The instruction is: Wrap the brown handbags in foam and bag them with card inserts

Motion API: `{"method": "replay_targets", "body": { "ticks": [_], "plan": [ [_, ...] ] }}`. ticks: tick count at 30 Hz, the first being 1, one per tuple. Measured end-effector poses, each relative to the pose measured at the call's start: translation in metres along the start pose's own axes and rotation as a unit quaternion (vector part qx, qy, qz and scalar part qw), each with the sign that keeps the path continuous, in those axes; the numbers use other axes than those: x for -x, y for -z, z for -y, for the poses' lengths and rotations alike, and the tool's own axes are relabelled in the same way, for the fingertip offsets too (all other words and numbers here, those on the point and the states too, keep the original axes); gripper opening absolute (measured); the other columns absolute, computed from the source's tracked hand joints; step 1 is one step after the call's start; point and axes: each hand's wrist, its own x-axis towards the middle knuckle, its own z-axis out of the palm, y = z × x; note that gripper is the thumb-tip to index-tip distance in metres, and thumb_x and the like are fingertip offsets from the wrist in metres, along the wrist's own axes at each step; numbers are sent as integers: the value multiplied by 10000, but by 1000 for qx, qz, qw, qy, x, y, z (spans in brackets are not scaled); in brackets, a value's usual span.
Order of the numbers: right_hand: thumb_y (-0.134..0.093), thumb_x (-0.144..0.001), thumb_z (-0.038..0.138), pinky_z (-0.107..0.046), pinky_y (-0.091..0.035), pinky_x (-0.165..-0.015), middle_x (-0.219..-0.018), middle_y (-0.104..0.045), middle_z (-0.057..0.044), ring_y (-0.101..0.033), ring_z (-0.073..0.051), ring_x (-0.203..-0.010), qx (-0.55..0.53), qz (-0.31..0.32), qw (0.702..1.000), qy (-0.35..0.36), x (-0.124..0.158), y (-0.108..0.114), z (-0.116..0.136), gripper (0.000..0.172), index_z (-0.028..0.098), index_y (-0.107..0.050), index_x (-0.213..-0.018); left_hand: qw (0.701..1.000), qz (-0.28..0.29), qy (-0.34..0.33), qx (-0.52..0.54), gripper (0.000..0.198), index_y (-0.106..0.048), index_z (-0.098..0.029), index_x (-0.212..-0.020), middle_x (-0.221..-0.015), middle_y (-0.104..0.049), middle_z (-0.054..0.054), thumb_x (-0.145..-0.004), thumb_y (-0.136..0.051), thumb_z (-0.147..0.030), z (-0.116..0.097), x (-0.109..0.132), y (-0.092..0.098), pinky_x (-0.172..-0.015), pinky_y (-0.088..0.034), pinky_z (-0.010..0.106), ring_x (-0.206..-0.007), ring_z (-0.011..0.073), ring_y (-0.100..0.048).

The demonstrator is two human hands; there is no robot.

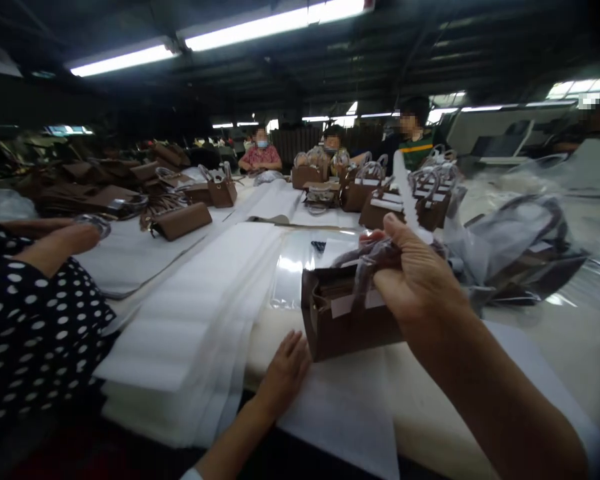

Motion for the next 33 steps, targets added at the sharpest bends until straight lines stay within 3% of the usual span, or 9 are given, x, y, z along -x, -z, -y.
{"method": "replay_targets", "body": {
  "ticks": [6,9,13,17,24,27,29,31,33],
  "plan": [
    [-672,-702,185,-185,-531,-570,-614,-485,80,-549,-46,-558,3,9,1000,2,16,2,-12,216,177,-456,-706,987,-99,112,67,395,-401,-192,-1249,-1258,-480,103,-902,-305,-355,-2,32,26,-975,-396,416,-1160,211,-462],
    [-661,-720,242,-190,-538,-595,-626,-478,77,-552,-46,-576,21,30,999,12,30,1,-22,211,186,-457,-710,982,-99,86,138,526,-305,-179,-1315,-1333,-406,125,-872,-340,-459,-16,33,34,-927,-436,378,-1187,243,-434],
    [-620,-750,249,-190,-536,-695,-703,-504,77,-563,-26,-627,-35,-29,999,24,50,5,-34,145,195,-488,-777,964,-110,45,237,683,-243,-184,-1354,-1382,-328,150,-813,-385,-576,-24,33,40,-908,-437,393,-1243,300,-352],
    [-642,-724,311,-193,-531,-707,-712,-514,73,-572,-36,-655,-37,-42,998,30,57,12,-39,202,198,-491,-795,982,-77,-36,170,755,-271,-189,-1350,-1368,-342,144,-753,-463,-610,-30,31,42,-972,-371,431,-1244,309,-339],
    [-580,-774,271,-205,-510,-765,-773,-544,53,-594,-48,-746,-58,-39,997,24,56,5,-51,108,202,-501,-797,986,-139,-4,92,410,-540,-203,-1116,-1135,-557,68,-727,-633,-295,-32,4,50,-936,-410,363,-1082,226,-500],
    [-556,-791,330,-235,-501,-800,-850,-581,31,-596,-75,-832,15,46,999,2,65,17,-52,132,206,-528,-826,981,-143,30,127,281,-576,-205,-1045,-1050,-600,45,-776,-577,-284,-20,1,52,-845,-466,330,-974,189,-555],
    [-563,-783,376,-270,-518,-752,-880,-607,2,-606,-113,-813,160,152,975,-28,68,38,-38,199,221,-570,-908,978,-145,44,145,245,-581,-204,-1032,-1039,-607,42,-802,-543,-276,-13,2,51,-796,-487,306,-945,176,-569],
    [-600,-753,388,-300,-530,-683,-835,-629,-18,-617,-154,-739,351,197,915,9,65,67,-15,255,237,-609,-958,973,-146,59,166,241,-580,-207,-1036,-1062,-602,41,-809,-533,-272,-9,3,48,-780,-499,292,-949,171,-574],
    [-633,-726,378,-337,-518,-731,-824,-640,-30,-620,-191,-758,497,110,845,164,53,99,6,254,255,-640,-949,968,-150,75,185,256,-572,-210,-1053,-1086,-599,39,-809,-532,-274,-8,2,44,-783,-507,285,-966,173,-574]
  ]
}}
